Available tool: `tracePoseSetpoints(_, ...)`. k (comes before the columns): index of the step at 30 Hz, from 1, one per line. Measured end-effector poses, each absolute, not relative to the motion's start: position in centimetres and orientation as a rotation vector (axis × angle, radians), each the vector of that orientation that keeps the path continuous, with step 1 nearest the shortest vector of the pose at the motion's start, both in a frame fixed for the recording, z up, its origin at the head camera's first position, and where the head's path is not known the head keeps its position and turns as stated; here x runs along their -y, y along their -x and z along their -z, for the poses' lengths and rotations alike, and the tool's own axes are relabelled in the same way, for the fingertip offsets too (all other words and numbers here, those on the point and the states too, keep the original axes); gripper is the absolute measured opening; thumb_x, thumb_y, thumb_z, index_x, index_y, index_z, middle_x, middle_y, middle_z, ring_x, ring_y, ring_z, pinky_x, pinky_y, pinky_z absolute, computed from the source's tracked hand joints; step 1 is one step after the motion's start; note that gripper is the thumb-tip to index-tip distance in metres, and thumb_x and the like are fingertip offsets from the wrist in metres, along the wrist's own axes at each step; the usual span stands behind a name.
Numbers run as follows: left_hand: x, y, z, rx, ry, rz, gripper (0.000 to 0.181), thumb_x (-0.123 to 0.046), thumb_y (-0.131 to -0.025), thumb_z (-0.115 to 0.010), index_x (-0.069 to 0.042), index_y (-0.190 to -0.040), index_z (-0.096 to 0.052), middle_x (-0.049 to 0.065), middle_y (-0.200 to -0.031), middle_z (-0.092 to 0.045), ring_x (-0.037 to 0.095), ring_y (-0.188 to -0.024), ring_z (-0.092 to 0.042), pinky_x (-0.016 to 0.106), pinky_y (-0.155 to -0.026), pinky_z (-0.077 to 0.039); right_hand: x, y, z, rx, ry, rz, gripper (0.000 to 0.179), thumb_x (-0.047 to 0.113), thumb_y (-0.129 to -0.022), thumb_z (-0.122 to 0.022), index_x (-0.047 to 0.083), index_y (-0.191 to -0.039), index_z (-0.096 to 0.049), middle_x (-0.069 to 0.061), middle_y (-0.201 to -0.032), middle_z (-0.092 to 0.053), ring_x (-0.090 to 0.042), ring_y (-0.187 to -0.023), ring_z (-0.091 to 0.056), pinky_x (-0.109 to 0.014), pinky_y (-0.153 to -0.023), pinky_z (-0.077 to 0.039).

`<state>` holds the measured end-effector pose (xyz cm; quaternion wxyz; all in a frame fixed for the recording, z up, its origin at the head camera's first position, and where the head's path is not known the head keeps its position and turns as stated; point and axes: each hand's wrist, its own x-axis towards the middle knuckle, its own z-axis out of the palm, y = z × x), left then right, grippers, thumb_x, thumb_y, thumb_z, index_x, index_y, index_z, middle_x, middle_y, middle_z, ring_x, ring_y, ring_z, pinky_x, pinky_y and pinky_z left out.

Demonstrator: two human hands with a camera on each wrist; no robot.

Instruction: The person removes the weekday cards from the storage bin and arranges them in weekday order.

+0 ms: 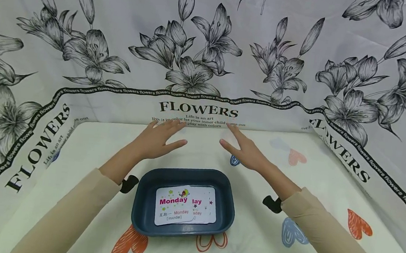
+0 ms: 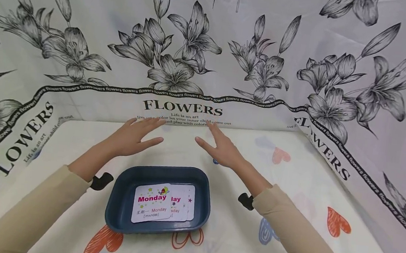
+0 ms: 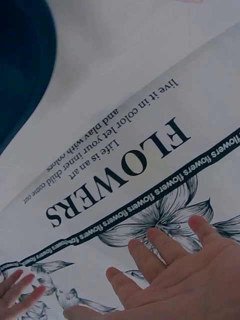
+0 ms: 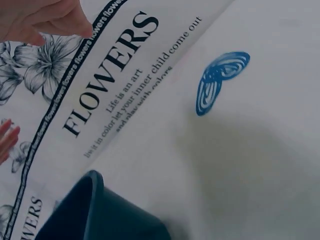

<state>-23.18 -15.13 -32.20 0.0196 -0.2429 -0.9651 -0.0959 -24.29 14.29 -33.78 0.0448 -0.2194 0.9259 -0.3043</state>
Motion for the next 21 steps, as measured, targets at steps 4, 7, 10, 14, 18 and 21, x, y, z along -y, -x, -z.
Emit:
tracePoseSetpoints(4, 14.4, 21.8, 32.6, 2.992, 0.808, 0.288, 0.067, -0.056, -0.091, -0.042, -0.02, -0.146, -0.028, 0.011, -0.149, -0.029, 0.028, -0.137, -0.025, 0.059, -0.108, -0.01, -14.7, 23.1, 35.2, -2.733, 0.611, 1.009, 0.074, 0.055, -0.091, -0.043, 0.015, -0.148, -0.018, -0.016, -0.147, -0.03, -0.037, -0.127, -0.04, -0.053, -0.097, -0.038)
tracePoseSetpoints(7, 14.1, 20.9, 33.1, 2.985, 0.843, 0.271, 0.067, -0.056, -0.09, -0.045, -0.021, -0.145, -0.03, 0.011, -0.148, -0.031, 0.029, -0.136, -0.027, 0.058, -0.108, -0.012, -15.0, 22.2, 36.2, -2.664, 0.601, 1.055, 0.071, 0.048, -0.092, -0.047, 0.008, -0.146, -0.024, -0.017, -0.146, -0.032, -0.034, -0.128, -0.04, -0.05, -0.097, -0.039)
tracePoseSetpoints(10, 13.9, 20.0, 33.5, 2.966, 0.883, 0.266, 0.067, -0.056, -0.088, -0.049, -0.021, -0.143, -0.035, 0.011, -0.147, -0.033, 0.03, -0.136, -0.028, 0.057, -0.108, -0.015, -15.2, 21.4, 37.0, -2.624, 0.603, 1.086, 0.066, 0.043, -0.093, -0.049, 0.003, -0.143, -0.03, -0.017, -0.144, -0.036, -0.033, -0.128, -0.041, -0.049, -0.098, -0.039)
tracePoseSetpoints(14, 13.6, 19.0, 34.2, 2.922, 0.939, 0.233, 0.064, -0.054, -0.086, -0.054, -0.02, -0.139, -0.042, 0.012, -0.145, -0.037, 0.031, -0.134, -0.032, 0.056, -0.107, -0.018, -15.7, 20.4, 38.2, -2.573, 0.596, 1.143, 0.059, 0.036, -0.095, -0.049, -0.002, -0.138, -0.037, -0.02, -0.139, -0.042, -0.034, -0.123, -0.047, -0.045, -0.094, -0.043)
tracePoseSetpoints(18, 13.4, 18.0, 34.7, 2.85, 0.989, 0.171, 0.06, -0.05, -0.084, -0.06, -0.019, -0.134, -0.049, 0.011, -0.137, -0.047, 0.029, -0.127, -0.042, 0.052, -0.105, -0.026, -16.2, 19.4, 39.4, -2.489, 0.569, 1.236, 0.052, 0.027, -0.096, -0.047, -0.007, -0.135, -0.039, -0.024, -0.135, -0.044, -0.036, -0.118, -0.05, -0.04, -0.088, -0.048)
tracePoseSetpoints(21, 13.1, 17.5, 34.8, 2.817, 1.017, 0.147, 0.056, -0.047, -0.083, -0.063, -0.019, -0.131, -0.053, 0.008, -0.129, -0.054, 0.025, -0.119, -0.049, 0.047, -0.102, -0.034, -16.4, 18.8, 40.0, -2.436, 0.55, 1.296, 0.048, 0.022, -0.097, -0.046, -0.009, -0.134, -0.04, -0.026, -0.132, -0.047, -0.037, -0.116, -0.051, -0.037, -0.083, -0.051)
